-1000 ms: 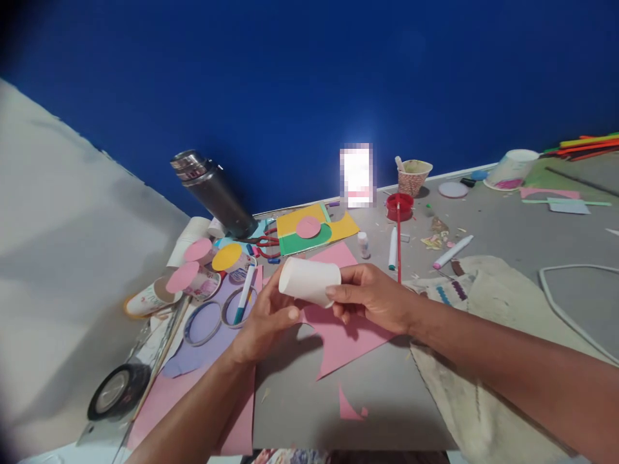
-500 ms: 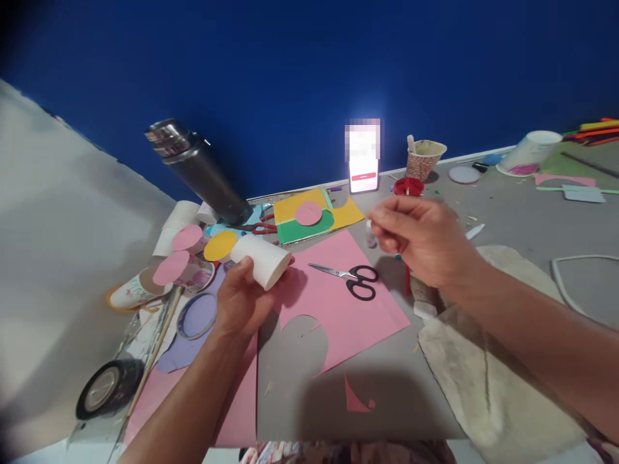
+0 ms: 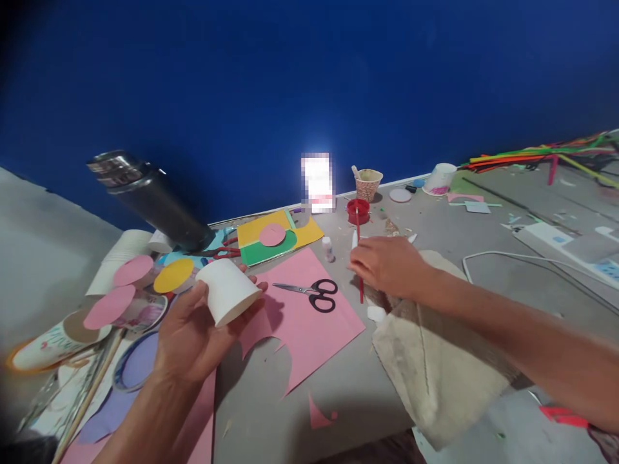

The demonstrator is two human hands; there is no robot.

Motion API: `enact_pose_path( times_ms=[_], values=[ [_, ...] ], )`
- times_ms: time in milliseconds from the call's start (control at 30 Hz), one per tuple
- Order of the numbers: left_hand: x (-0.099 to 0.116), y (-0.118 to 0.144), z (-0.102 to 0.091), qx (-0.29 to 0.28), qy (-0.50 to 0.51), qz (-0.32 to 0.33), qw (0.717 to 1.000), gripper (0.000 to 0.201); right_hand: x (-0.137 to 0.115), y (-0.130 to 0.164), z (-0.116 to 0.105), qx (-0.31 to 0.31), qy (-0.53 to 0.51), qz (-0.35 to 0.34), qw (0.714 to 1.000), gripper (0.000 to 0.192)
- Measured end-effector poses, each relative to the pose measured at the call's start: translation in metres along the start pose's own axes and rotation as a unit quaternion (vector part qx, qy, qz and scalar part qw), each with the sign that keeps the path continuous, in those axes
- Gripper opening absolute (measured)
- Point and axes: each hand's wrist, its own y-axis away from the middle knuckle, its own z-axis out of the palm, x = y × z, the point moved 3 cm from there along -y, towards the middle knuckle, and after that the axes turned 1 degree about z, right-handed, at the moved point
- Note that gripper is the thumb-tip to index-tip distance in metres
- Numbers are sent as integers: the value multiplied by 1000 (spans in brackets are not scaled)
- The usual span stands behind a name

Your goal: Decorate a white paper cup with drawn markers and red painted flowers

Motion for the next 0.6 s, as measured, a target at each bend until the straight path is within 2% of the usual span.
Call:
enact_pose_path(
  times_ms=[100, 233, 400, 533, 600],
  values=[
    [-5, 2, 8, -14, -11, -35, 999, 50, -4, 9, 27, -46, 60, -33, 997, 16],
    [-10, 1, 14, -11, -15, -50, 999, 49, -7, 9, 33, -63, 110, -42, 991, 15],
    [-12, -8, 5, 10, -8, -24, 1000, 45, 4, 9, 14, -29, 129, 1, 991, 22],
    [-13, -16, -10, 5, 4, -44, 999, 50, 45, 16, -18, 38, 168, 105, 979, 29],
    [-13, -19, -15, 5, 5, -42, 999, 51, 68, 23, -27, 41, 186, 136, 972, 29]
  ],
)
